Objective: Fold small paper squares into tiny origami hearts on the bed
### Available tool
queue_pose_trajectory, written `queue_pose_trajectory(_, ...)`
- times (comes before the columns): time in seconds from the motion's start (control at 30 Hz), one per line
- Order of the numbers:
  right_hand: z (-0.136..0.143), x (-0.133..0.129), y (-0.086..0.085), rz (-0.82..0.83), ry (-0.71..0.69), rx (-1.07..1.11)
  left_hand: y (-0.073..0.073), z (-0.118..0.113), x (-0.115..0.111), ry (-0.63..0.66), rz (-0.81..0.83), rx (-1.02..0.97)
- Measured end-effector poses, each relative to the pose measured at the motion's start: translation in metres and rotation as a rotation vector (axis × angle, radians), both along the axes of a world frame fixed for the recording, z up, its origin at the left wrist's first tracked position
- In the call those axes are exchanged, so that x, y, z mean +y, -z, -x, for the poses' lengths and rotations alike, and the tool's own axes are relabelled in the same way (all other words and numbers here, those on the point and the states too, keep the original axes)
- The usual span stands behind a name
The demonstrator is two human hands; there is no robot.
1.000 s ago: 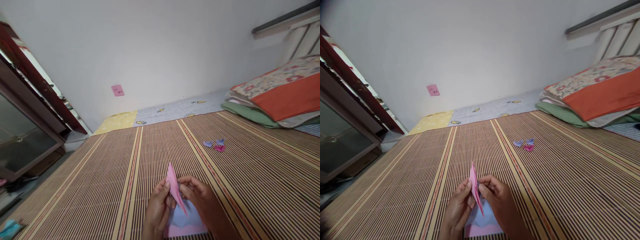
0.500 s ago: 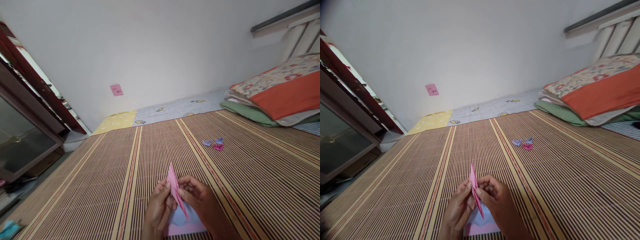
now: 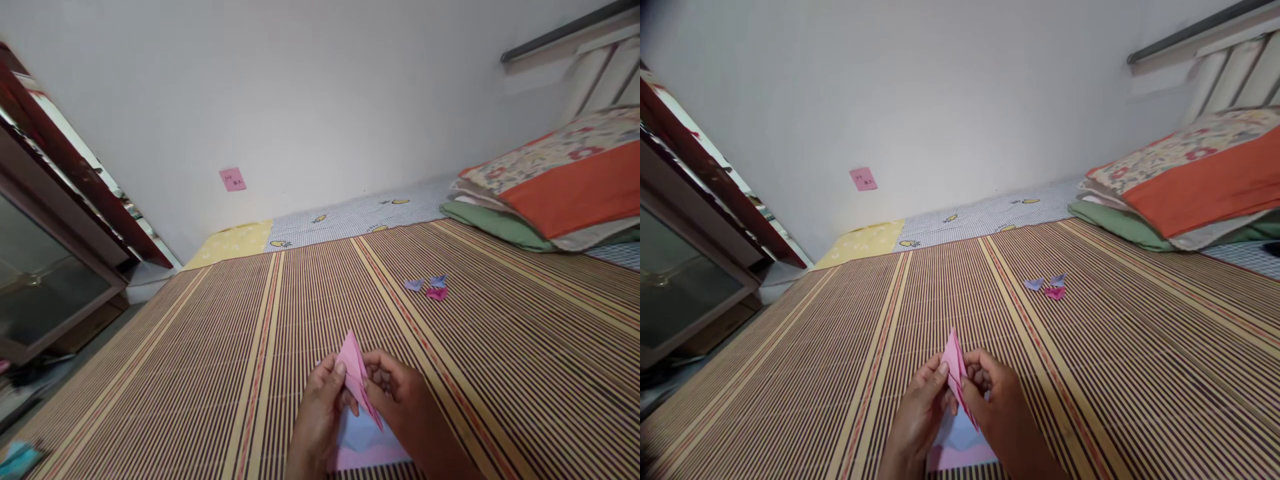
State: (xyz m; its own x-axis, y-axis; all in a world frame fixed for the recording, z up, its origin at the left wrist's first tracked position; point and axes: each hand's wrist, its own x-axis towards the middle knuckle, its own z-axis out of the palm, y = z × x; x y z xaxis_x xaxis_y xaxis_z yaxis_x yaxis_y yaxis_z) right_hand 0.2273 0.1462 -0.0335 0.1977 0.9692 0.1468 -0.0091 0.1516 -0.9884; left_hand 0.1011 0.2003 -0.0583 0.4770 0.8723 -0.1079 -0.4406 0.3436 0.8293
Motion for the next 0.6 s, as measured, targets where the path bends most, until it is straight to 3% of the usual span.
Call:
queue_pose_trajectory(0.13, -0.002, 0.001, 0.004, 0.024, 0.039, -0.127, 0.003, 0.000, -0.001, 0.009, -0.081, 0.114)
queue_pose_trajectory(0.3, -0.004, 0.004, 0.022, -0.070, 0.238, -0.397, -0.014, 0.001, -0.009, -0.130, -0.218, 0.322)
queue_pose_trajectory(0.43, -0.008, 0.007, 0.033, -0.150, 0.398, -0.513, -0.024, -0.004, -0.016, -0.079, -0.208, 0.267)
queue_pose_trajectory(0.6, -0.012, 0.007, 0.036, -0.203, 0.401, -0.563, -0.024, -0.013, -0.021, -0.082, -0.126, 0.254)
